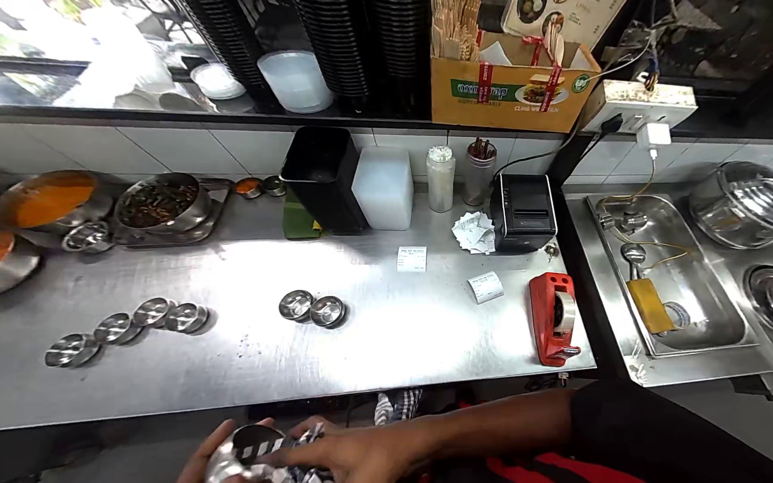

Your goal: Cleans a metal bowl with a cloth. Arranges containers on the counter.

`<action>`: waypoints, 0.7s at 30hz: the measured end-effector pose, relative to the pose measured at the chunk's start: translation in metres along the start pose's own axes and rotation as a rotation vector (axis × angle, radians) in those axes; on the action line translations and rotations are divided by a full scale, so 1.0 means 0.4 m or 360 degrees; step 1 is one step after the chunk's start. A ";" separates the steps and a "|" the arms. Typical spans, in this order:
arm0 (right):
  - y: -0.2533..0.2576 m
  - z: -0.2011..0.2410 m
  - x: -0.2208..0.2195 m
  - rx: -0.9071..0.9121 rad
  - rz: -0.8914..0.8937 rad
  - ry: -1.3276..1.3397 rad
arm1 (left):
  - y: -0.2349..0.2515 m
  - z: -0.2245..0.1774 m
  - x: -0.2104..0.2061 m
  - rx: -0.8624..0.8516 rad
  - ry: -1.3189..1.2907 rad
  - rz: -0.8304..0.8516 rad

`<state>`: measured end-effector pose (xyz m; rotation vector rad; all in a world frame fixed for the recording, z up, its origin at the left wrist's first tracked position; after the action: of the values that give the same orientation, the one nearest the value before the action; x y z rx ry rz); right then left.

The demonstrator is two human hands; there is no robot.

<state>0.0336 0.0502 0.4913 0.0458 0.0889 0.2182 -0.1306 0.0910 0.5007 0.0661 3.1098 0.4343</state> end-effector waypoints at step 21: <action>0.027 0.025 0.029 0.0421 0.0074 -0.1616 | 0.041 -0.027 -0.012 0.0454 -0.0266 0.0177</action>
<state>0.0436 0.0628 0.5007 0.4149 -0.8967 0.2080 -0.1251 0.1034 0.5157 0.2615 2.9858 -0.0182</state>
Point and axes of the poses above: each hand's wrist, its own y-axis towards the middle knuckle, its own x-axis out of the back of the hand, z = x × y, the point moved 1 cm from there along y, towards the middle knuckle, and after that the axes turned 14 degrees about -z, right-handed, at the moved point
